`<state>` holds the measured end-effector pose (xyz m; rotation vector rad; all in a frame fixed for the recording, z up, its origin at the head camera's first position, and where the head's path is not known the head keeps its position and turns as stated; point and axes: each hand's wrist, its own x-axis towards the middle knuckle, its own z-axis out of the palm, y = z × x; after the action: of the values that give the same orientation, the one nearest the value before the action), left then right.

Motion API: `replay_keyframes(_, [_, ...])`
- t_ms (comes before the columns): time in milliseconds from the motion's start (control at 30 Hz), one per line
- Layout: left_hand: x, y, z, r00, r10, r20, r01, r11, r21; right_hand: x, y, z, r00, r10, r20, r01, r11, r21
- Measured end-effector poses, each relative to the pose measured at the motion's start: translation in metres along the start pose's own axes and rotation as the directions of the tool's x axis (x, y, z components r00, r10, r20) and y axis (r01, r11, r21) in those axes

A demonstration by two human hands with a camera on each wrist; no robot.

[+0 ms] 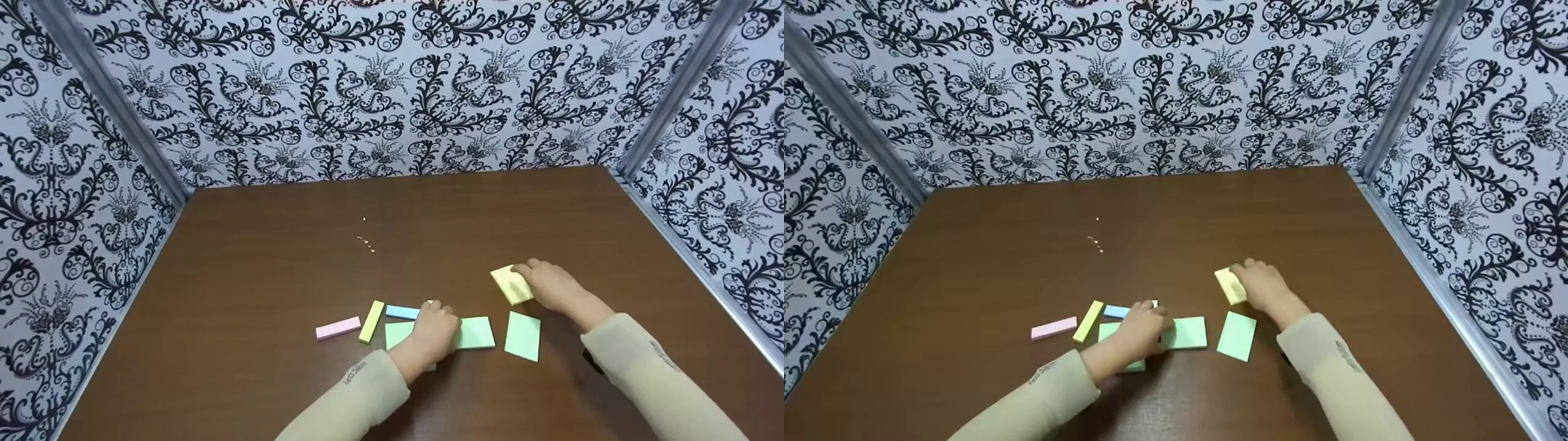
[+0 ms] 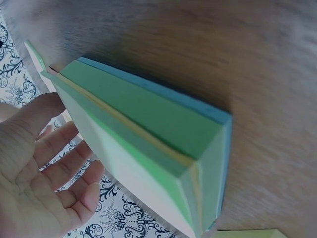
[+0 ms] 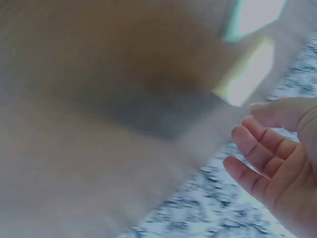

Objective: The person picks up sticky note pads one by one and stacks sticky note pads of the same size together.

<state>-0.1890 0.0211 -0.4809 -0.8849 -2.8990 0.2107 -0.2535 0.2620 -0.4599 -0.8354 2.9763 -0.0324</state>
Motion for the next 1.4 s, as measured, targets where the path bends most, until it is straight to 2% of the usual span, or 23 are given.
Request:
replay_keyframes(67, [0.0, -0.001, 0.0, 1.0, -0.004, 0.005, 0.004, 1.0, -0.006, -0.004, -0.006, -0.005, 0.999, -0.039, 0.012, 0.039, 0.999, 0.016])
replay_keyframes(133, [-0.001, -0.003, -0.001, 1.0, -0.008, 0.007, 0.008, 1.0, -0.007, -0.008, -0.011, -0.006, 0.992, -0.109, 0.058, 0.106, 0.993, 0.046])
replay_keyframes(200, [-0.002, -0.004, 0.0, 1.0, -0.014, 0.008, 0.014, 1.0, -0.007, -0.012, -0.015, -0.005, 0.975, -0.198, 0.101, 0.194, 0.98, 0.051])
replay_keyframes(267, [-0.003, -0.006, 0.0, 1.0, -0.019, 0.009, 0.019, 1.0, -0.011, -0.015, -0.017, -0.002, 0.957, -0.252, 0.145, 0.248, 0.968, 0.048])
replay_keyframes(367, [-0.004, -0.007, -0.001, 1.0, -0.025, 0.011, 0.025, 1.0, -0.016, -0.019, -0.019, 0.001, 0.944, -0.257, 0.208, 0.256, 0.966, 0.034])
replay_keyframes(467, [-0.005, -0.006, -0.002, 1.0, -0.027, 0.013, 0.027, 1.0, -0.009, -0.021, -0.019, 0.004, 0.947, -0.206, 0.245, 0.195, 0.978, 0.067])
replay_keyframes(733, [-0.005, -0.004, -0.001, 1.0, -0.031, -0.003, 0.031, 0.999, 0.019, -0.024, -0.013, 0.008, 0.961, -0.176, 0.212, 0.133, 0.97, 0.202])
replay_keyframes(900, [-0.003, -0.003, -0.001, 1.0, -0.022, -0.021, 0.022, 1.0, 0.009, -0.025, -0.012, 0.01, 0.97, -0.085, 0.23, 0.04, 0.98, 0.194])
replay_keyframes(1033, [-0.003, -0.002, -0.001, 1.0, -0.015, -0.019, 0.015, 1.0, -0.001, -0.027, -0.011, 0.011, 0.975, -0.045, 0.22, 0.018, 0.992, 0.125])
replay_keyframes(1100, [-0.002, -0.002, -0.001, 1.0, -0.013, -0.019, 0.013, 1.0, -0.003, -0.028, -0.011, 0.012, 0.981, -0.069, 0.183, 0.053, 0.994, 0.091])
replay_keyframes(1200, [-0.002, -0.001, -0.002, 1.0, -0.013, -0.018, 0.012, 1.0, -0.008, -0.03, -0.008, 0.014, 0.981, -0.154, 0.118, 0.15, 0.988, 0.046])
replay_keyframes(1300, [-0.001, 0.0, -0.002, 1.0, -0.011, -0.01, 0.011, 1.0, -0.015, -0.033, -0.003, 0.018, 0.964, -0.257, 0.067, 0.256, 0.966, 0.028])
replay_keyframes(1400, [0.0, 0.001, -0.001, 1.0, -0.007, -0.005, 0.007, 1.0, -0.019, -0.035, 0.002, 0.022, 0.95, -0.311, 0.037, 0.31, 0.95, 0.035])
